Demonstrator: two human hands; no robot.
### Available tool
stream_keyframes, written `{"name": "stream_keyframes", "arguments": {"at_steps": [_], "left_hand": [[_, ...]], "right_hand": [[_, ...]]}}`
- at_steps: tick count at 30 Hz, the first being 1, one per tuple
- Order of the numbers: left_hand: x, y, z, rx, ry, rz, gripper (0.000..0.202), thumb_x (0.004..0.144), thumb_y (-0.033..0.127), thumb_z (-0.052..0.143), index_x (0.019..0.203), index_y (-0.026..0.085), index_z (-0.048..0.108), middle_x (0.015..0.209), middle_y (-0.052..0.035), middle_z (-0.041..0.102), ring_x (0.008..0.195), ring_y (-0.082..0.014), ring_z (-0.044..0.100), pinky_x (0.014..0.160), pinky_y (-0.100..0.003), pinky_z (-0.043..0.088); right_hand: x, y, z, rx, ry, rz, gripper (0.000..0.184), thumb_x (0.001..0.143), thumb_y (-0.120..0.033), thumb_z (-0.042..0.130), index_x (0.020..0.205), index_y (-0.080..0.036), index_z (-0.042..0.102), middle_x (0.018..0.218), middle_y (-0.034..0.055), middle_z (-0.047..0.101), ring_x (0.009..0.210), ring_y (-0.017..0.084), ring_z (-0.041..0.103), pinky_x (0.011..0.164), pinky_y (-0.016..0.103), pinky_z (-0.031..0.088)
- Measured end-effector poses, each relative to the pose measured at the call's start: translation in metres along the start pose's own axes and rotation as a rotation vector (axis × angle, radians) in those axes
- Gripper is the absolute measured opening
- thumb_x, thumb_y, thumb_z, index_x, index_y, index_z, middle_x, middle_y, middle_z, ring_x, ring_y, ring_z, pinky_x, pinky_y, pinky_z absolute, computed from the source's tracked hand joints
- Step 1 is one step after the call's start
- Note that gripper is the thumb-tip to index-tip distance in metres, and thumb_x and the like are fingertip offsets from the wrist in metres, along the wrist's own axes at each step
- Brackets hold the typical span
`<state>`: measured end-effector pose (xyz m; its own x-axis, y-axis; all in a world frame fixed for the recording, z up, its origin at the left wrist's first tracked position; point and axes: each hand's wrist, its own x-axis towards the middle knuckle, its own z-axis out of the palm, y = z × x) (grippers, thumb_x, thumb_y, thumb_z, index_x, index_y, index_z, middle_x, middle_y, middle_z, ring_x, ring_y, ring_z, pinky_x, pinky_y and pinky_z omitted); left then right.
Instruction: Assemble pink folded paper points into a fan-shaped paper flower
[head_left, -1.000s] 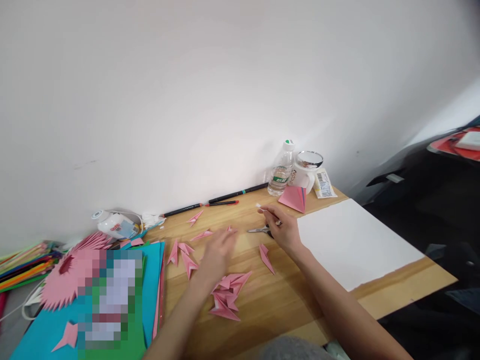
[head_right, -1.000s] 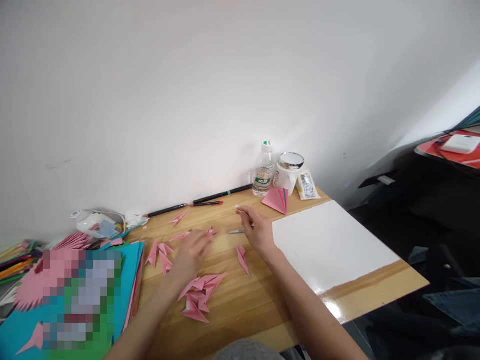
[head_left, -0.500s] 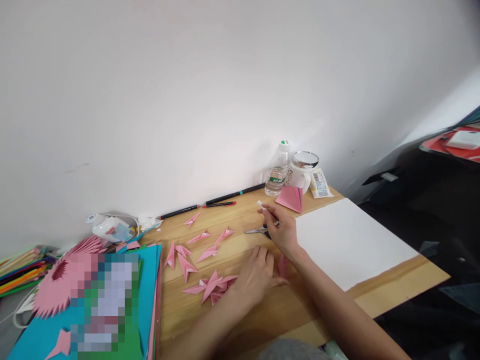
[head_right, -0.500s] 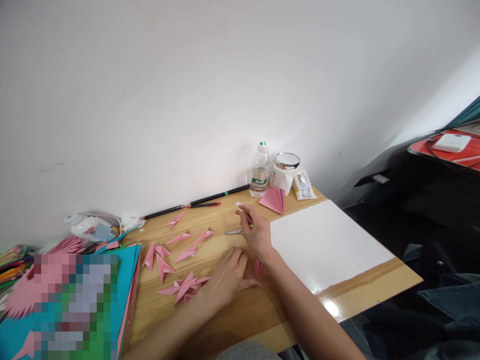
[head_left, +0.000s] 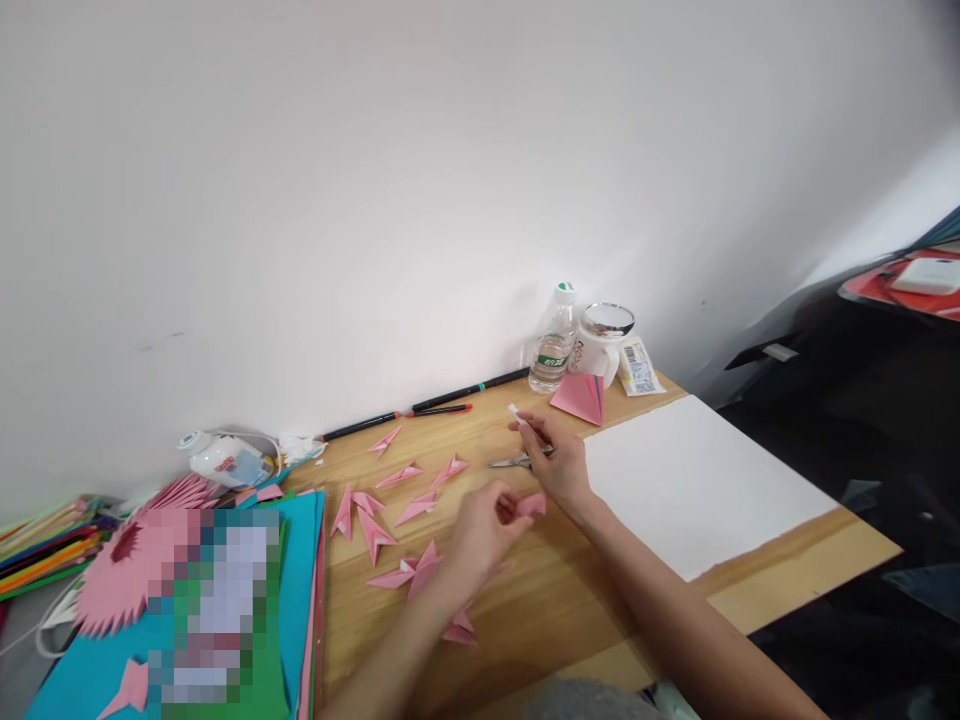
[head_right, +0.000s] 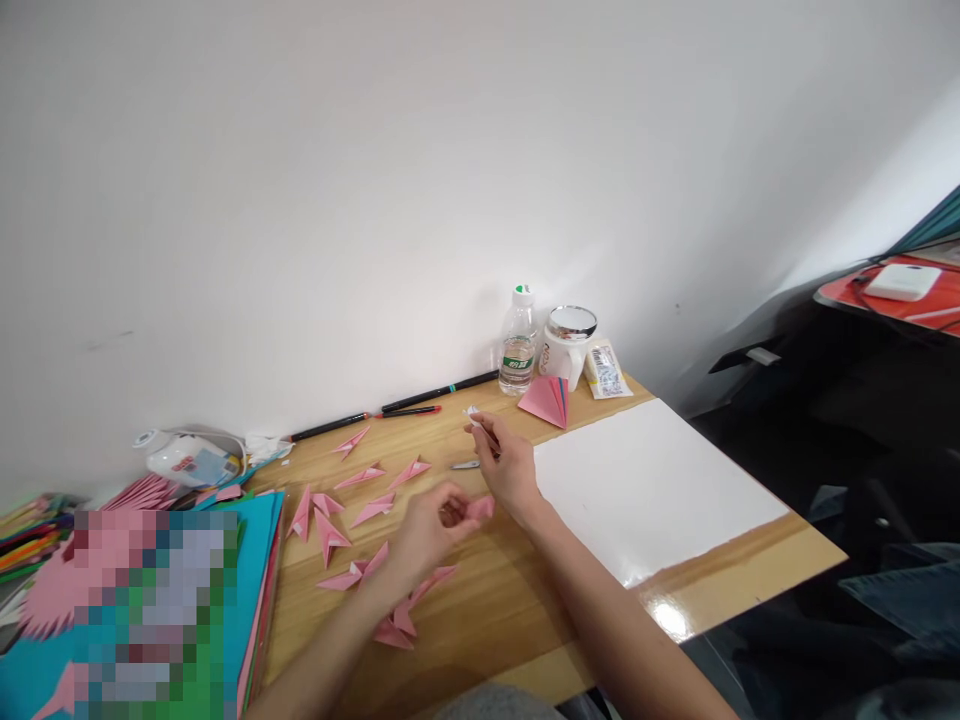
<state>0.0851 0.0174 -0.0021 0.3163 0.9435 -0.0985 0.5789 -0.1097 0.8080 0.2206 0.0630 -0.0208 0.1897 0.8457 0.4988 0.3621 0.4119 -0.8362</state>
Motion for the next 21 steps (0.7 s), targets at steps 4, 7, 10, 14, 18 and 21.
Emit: {"name": "stream_keyframes", "arguments": {"at_steps": [4, 7, 10, 14, 18, 21], "left_hand": [[-0.011, -0.014, -0.032, -0.517, 0.136, -0.121, 0.035, 0.059, 0.022, 0.071, 0.091, 0.015, 0.059, 0.057, 0.0045, 0.058, 0.045, -0.0111, 0.056, 0.048, -0.024, 0.049], [-0.022, -0.025, -0.044, -0.645, 0.245, -0.182, 0.02, 0.061, 0.029, 0.071, 0.063, 0.013, 0.061, 0.058, -0.0005, 0.061, 0.054, -0.0133, 0.06, 0.056, -0.026, 0.052], [-0.03, -0.034, -0.049, -0.764, 0.311, -0.241, 0.023, 0.061, 0.033, 0.072, 0.066, 0.012, 0.062, 0.068, -0.0043, 0.066, 0.066, -0.0187, 0.065, 0.061, -0.03, 0.054], [-0.033, -0.041, -0.057, -0.791, 0.28, -0.242, 0.031, 0.063, 0.037, 0.07, 0.08, 0.013, 0.061, 0.076, -0.0047, 0.068, 0.055, -0.0155, 0.064, 0.05, -0.025, 0.051], [-0.032, -0.045, -0.065, -0.821, 0.254, -0.199, 0.032, 0.07, 0.042, 0.063, 0.084, 0.013, 0.06, 0.072, -0.0041, 0.068, 0.053, -0.0145, 0.063, 0.045, -0.023, 0.048], [-0.033, -0.047, -0.063, -0.874, 0.285, -0.22, 0.033, 0.068, 0.043, 0.065, 0.083, 0.014, 0.061, 0.072, -0.003, 0.067, 0.057, -0.0159, 0.064, 0.049, -0.024, 0.05]], "right_hand": [[-0.007, -0.005, 0.005, 0.023, -0.109, -0.045, 0.02, 0.087, -0.03, 0.045, 0.102, -0.019, 0.055, 0.086, 0.0071, 0.069, 0.061, 0.014, 0.063, 0.055, 0.025, 0.05], [-0.014, -0.01, 0.011, 0.032, -0.187, -0.082, 0.02, 0.087, -0.028, 0.045, 0.102, -0.019, 0.056, 0.087, 0.0071, 0.069, 0.069, 0.015, 0.064, 0.056, 0.024, 0.049], [-0.02, -0.014, 0.017, 0.029, -0.251, -0.092, 0.019, 0.087, -0.027, 0.045, 0.098, -0.019, 0.059, 0.083, 0.006, 0.068, 0.063, 0.014, 0.061, 0.053, 0.023, 0.046], [-0.022, -0.018, 0.025, 0.062, -0.359, -0.073, 0.017, 0.086, -0.025, 0.046, 0.087, -0.019, 0.061, 0.071, 0.0032, 0.064, 0.058, 0.013, 0.056, 0.052, 0.023, 0.043], [-0.02, -0.027, 0.029, 0.137, -0.479, -0.071, 0.016, 0.085, -0.026, 0.048, 0.082, -0.02, 0.062, 0.078, 0.0031, 0.064, 0.068, 0.014, 0.056, 0.057, 0.023, 0.042], [-0.023, -0.037, 0.035, 0.2, -0.525, 0.04, 0.015, 0.083, -0.029, 0.052, 0.08, -0.02, 0.063, 0.076, 0.0017, 0.063, 0.065, 0.014, 0.055, 0.055, 0.023, 0.04]]}}
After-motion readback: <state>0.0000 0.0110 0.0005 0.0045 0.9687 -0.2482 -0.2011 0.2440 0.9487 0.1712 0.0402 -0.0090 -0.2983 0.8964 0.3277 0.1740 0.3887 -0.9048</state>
